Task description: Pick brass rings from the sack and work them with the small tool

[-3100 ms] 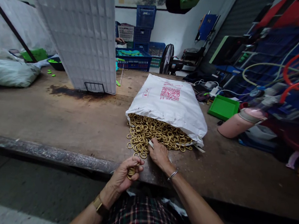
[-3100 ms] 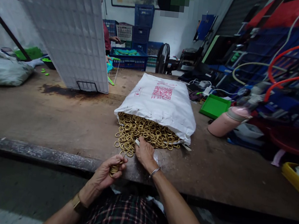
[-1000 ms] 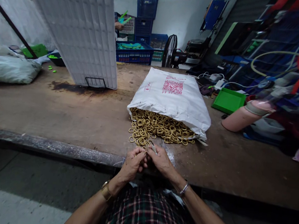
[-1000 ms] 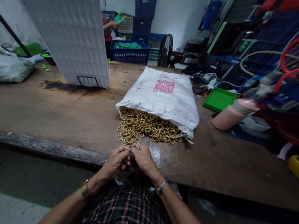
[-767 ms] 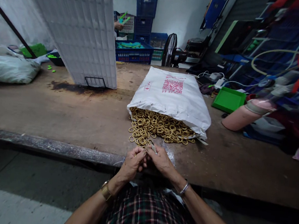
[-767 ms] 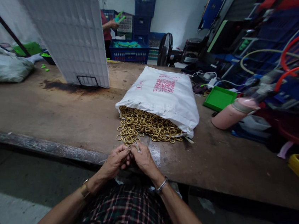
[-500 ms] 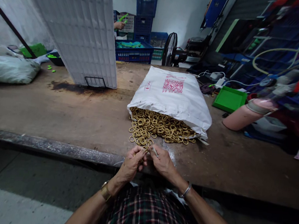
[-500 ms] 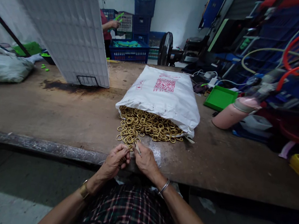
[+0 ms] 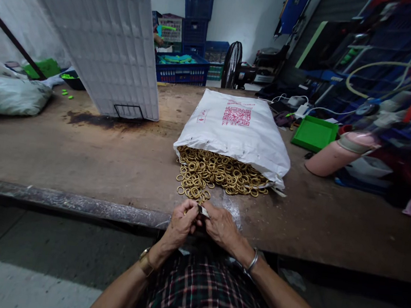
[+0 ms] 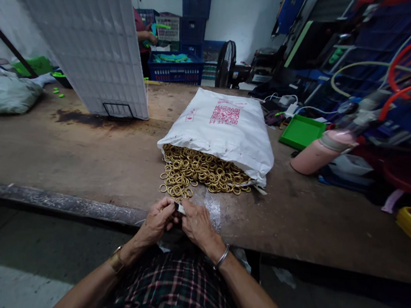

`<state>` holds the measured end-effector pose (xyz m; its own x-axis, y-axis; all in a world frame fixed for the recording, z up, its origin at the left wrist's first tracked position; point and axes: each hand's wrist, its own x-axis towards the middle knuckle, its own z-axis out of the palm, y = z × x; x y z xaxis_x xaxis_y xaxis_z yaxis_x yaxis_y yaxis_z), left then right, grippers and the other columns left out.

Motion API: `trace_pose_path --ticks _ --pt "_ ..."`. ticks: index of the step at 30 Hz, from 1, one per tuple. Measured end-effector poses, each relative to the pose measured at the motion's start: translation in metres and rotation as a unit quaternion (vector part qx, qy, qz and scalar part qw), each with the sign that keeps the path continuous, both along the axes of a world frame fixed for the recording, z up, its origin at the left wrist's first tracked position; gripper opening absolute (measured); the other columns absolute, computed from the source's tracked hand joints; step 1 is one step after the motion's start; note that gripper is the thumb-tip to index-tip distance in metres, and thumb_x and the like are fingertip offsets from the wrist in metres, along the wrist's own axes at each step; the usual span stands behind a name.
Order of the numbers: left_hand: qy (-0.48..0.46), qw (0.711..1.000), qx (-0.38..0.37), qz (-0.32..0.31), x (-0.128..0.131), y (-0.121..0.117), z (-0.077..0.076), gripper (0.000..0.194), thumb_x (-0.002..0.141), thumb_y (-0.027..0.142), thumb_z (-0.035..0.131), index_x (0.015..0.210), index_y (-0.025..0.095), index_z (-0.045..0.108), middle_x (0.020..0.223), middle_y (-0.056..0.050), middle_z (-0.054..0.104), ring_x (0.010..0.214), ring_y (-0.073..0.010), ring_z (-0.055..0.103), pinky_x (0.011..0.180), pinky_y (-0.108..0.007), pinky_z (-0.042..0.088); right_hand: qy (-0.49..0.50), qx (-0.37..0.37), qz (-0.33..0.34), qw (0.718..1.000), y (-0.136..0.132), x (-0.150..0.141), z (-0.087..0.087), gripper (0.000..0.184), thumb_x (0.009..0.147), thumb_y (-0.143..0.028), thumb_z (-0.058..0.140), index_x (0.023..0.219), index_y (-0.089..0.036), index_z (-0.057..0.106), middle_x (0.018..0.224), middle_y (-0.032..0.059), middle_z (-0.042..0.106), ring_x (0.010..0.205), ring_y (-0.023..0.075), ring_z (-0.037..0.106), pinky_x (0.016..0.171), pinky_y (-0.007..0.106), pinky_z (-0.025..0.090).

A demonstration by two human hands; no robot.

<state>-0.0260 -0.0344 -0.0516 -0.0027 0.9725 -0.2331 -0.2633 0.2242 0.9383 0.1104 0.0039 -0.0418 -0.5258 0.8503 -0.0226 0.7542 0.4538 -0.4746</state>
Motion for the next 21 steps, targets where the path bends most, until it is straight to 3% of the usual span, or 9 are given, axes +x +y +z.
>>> trace_pose_path --ticks 10,16,21 --pt "0.007 1.0 0.008 -0.011 -0.001 -0.004 0.01 0.035 0.073 0.05 0.058 0.072 0.017 0.049 0.058 0.003 0.051 0.049 -0.0069 0.047 0.04 -0.016 0.028 -0.03 -0.007 0.012 0.999 0.003 0.0 -0.004 0.026 0.071 -0.01 0.041 0.093 -0.016 0.055 0.071 0.0059 0.064 0.059 0.0153 0.051 0.055 0.027 0.023" --pt "-0.089 0.993 -0.021 -0.069 0.003 -0.013 0.026 0.033 0.073 0.048 0.061 0.076 0.017 0.051 0.062 0.003 0.052 0.051 -0.007 0.05 0.038 -0.015 0.026 -0.058 0.003 -0.082 0.995 0.024 0.01 -0.003 0.021 0.081 -0.013 0.037 0.092 -0.016 0.055 0.069 0.0056 0.062 0.057 0.0144 0.05 0.053 0.027 0.023" --pt "-0.167 0.984 -0.066 -0.006 0.001 -0.007 0.023 0.037 0.068 0.049 0.065 0.075 0.015 0.051 0.07 0.0 0.056 0.049 -0.0049 0.046 0.035 -0.014 0.024 -0.043 0.045 -0.167 0.984 0.041 0.005 -0.007 0.014 0.086 -0.02 0.041 0.087 -0.017 0.054 0.072 0.0047 0.062 0.063 0.0143 0.053 0.056 0.026 0.025"
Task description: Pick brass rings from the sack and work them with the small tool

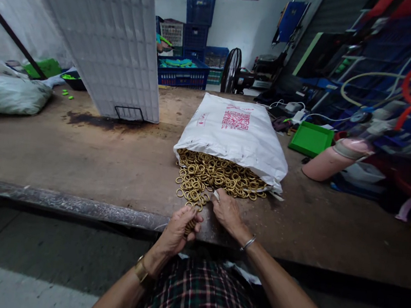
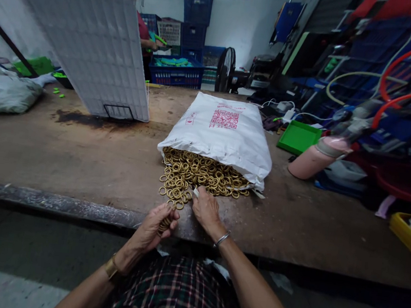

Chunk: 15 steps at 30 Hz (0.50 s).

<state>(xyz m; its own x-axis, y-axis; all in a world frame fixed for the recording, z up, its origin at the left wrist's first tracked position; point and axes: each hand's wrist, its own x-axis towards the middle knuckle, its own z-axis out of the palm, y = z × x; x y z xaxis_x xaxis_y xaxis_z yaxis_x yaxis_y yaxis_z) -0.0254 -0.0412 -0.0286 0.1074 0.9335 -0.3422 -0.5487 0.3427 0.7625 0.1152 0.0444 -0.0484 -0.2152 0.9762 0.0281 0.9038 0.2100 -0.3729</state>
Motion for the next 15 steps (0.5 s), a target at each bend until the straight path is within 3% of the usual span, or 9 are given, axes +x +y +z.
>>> trace_pose_path --ticks 5,11,15 --pt "-0.028 0.999 -0.016 0.034 -0.005 0.003 -0.006 0.034 0.067 0.042 0.068 0.076 0.015 0.049 0.074 -0.001 0.06 0.048 -0.0049 0.048 0.034 -0.013 0.026 -0.027 -0.001 -0.003 1.0 0.005 -0.01 -0.001 0.016 0.088 -0.031 0.044 0.089 -0.018 0.054 0.081 0.0074 0.065 0.072 0.017 0.058 0.058 0.026 0.027" --pt "-0.111 0.993 -0.046 0.021 -0.012 0.007 -0.012 0.033 0.068 0.028 0.068 0.096 0.016 0.053 0.071 0.0 0.058 0.049 -0.0063 0.051 0.034 -0.012 0.028 -0.032 -0.009 0.006 0.999 0.006 -0.011 -0.002 0.012 0.085 -0.018 0.044 0.091 -0.017 0.054 0.088 0.0075 0.063 0.079 0.017 0.058 0.064 0.026 0.031" --pt "-0.183 0.98 -0.067 0.029 -0.015 0.013 -0.016 0.027 0.067 0.022 0.068 0.091 0.014 0.058 0.073 -0.003 0.059 0.055 -0.0076 0.055 0.033 -0.01 0.028 -0.034 0.0 0.018 0.999 0.008 -0.008 -0.009 0.013 0.084 -0.016 0.043 0.092 -0.017 0.053 0.092 0.0075 0.061 0.081 0.0171 0.056 0.066 0.026 0.033"
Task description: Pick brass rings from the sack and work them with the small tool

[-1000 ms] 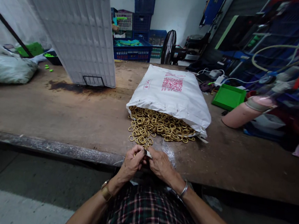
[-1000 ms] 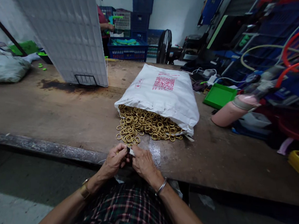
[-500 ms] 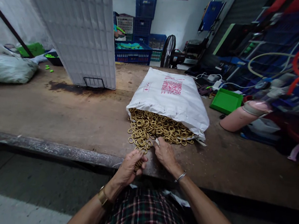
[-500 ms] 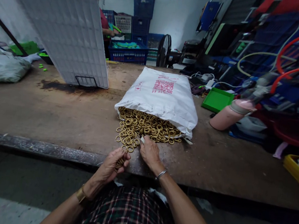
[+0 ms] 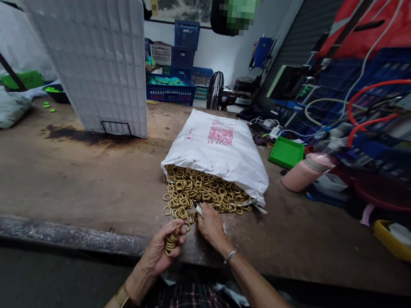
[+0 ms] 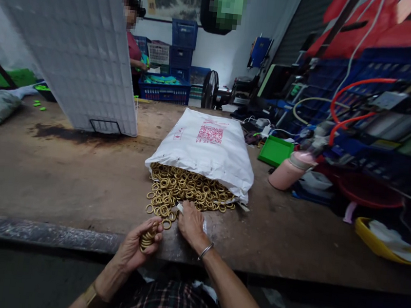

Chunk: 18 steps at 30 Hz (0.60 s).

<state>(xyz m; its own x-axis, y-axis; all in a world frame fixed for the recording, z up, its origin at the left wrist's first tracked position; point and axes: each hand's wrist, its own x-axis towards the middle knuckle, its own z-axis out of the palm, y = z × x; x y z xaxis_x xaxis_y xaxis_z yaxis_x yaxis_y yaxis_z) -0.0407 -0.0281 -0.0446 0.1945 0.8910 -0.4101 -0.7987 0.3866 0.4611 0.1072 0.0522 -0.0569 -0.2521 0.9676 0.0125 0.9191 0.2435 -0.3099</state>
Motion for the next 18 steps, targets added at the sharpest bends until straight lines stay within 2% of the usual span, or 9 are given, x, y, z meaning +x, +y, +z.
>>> trace_pose_path --ticks 4,7,14,18 --pt "-0.035 0.999 -0.038 0.009 -0.002 0.007 0.0 0.013 0.072 0.019 0.063 0.082 0.012 0.059 0.075 -0.006 0.062 0.057 -0.0092 0.057 0.032 -0.01 0.028 0.042 0.012 -0.003 0.999 0.0 0.004 -0.005 0.014 0.084 -0.015 0.041 0.092 -0.018 0.052 0.092 0.0066 0.059 0.079 0.0162 0.054 0.066 0.026 0.033" --pt "-0.026 0.998 -0.059 0.019 -0.001 0.011 0.004 0.006 0.075 0.015 0.059 0.08 0.011 0.06 0.074 -0.008 0.063 0.056 -0.0101 0.058 0.031 -0.011 0.028 0.105 -0.001 0.002 0.995 -0.003 0.006 -0.002 0.013 0.083 -0.015 0.041 0.091 -0.018 0.051 0.081 0.0038 0.06 0.072 0.0148 0.052 0.063 0.024 0.031" --pt "0.012 0.999 -0.053 0.005 0.004 0.019 0.003 0.008 0.071 0.013 0.064 0.078 0.012 0.061 0.071 -0.005 0.062 0.055 -0.0089 0.055 0.032 -0.011 0.03 0.252 0.025 0.066 0.965 -0.021 0.009 0.025 0.013 0.085 -0.021 0.04 0.077 -0.02 0.05 0.07 -0.0006 0.054 0.062 0.0115 0.045 0.06 0.022 0.031" --pt "0.067 0.997 -0.042 -0.017 0.009 0.022 0.0 0.015 0.064 0.018 0.072 0.067 0.014 0.058 0.063 -0.001 0.058 0.049 -0.0073 0.05 0.032 -0.011 0.027 0.282 0.029 0.07 0.956 -0.027 0.011 0.037 0.018 0.086 -0.025 0.039 0.071 -0.02 0.048 0.063 -0.0029 0.049 0.058 0.0099 0.041 0.057 0.021 0.03"
